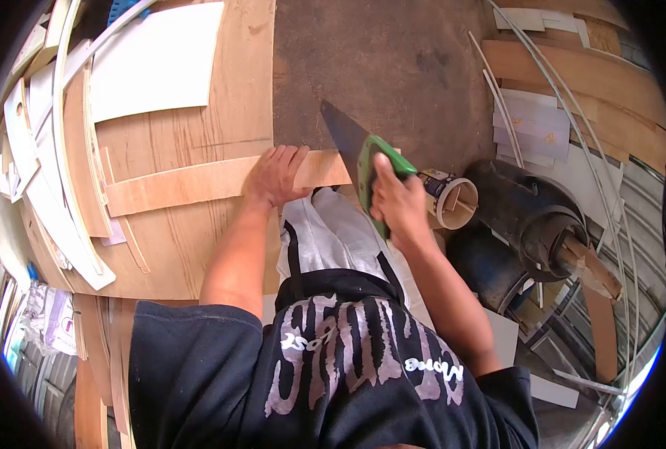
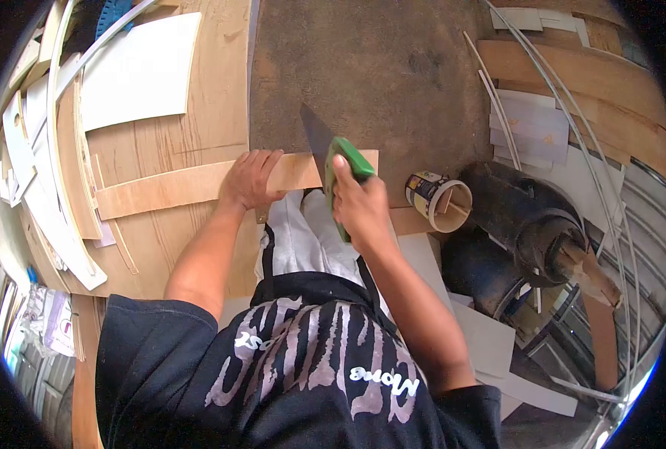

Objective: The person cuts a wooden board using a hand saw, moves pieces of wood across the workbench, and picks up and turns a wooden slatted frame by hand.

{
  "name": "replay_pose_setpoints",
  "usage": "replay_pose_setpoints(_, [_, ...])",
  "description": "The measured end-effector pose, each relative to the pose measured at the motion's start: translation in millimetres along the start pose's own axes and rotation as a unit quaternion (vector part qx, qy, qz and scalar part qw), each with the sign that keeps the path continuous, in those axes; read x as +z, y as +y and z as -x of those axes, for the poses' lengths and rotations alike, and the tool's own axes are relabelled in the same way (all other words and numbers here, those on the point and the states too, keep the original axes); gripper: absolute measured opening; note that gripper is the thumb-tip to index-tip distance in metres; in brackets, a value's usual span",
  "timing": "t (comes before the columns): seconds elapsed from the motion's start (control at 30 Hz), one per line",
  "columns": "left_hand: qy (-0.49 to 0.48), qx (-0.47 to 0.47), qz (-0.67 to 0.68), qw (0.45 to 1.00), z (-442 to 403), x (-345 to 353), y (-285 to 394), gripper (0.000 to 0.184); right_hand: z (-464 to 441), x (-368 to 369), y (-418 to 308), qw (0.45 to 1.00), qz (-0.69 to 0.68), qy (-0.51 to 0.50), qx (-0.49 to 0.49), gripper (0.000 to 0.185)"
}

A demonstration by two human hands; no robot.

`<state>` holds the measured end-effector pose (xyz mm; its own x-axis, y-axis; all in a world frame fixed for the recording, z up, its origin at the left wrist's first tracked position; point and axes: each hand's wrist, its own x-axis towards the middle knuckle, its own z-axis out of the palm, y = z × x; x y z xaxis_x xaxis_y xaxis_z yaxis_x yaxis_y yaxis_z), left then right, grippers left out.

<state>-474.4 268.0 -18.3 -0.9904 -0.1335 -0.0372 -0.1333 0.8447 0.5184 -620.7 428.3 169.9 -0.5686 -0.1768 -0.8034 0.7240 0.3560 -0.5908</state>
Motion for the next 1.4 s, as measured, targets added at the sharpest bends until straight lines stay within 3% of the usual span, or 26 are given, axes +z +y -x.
replay_pose_setpoints(0.17, [-0.007, -0.006, 0.022, 1.000, -2, -2, 0, 0.087, -43, 22, 7, 0.998, 0.046, -0.029, -0.039, 0.040])
replay_pose_setpoints(0.23, [-0.018, -0.007, 0.021, 1.000, -2, 1, -1, 0.087, -44, 20, 8, 0.986, 0.160, -0.019, -0.046, 0.038])
replay_pose_setpoints(0.5, [-0.034, -0.017, 0.014, 0.999, -2, -2, 0, 0.091, 45, 2, -26, 0.996, 0.089, -0.018, -0.011, 0.036])
replay_pose_setpoints(0.67, [-0.016, -0.011, 0.005, 1.000, 0, -2, 2, 0.094, 4, -1, -24, 0.999, 0.025, -0.020, 0.024, 0.035])
replay_pose_setpoints(0.83, [-0.039, -0.011, 0.010, 0.999, -1, 0, -2, 0.094, -49, 31, -6, 0.996, 0.086, -0.019, -0.030, 0.040])
replay_pose_setpoints(0.97, [-0.058, -0.019, 0.000, 0.998, -1, 0, -1, 0.093, -32, 13, -3, 0.997, 0.036, -0.054, -0.034, 0.040])
replay_pose_setpoints(1.1, [-0.017, 0.006, 0.009, 1.000, 0, 1, -2, 0.092, 48, 2, -35, 0.998, 0.061, -0.026, 0.022, 0.039])
replay_pose_setpoints(1.17, [-0.071, -0.024, -0.015, 0.997, -3, -6, 3, 0.092, 67, -8, -37, 0.998, 0.061, -0.005, 0.021, 0.039])
replay_pose_setpoints(1.4, [-0.059, -0.057, -0.022, 0.996, 0, -1, 7, 0.092, 19, -4, -26, 0.998, 0.051, -0.005, 0.020, 0.041])
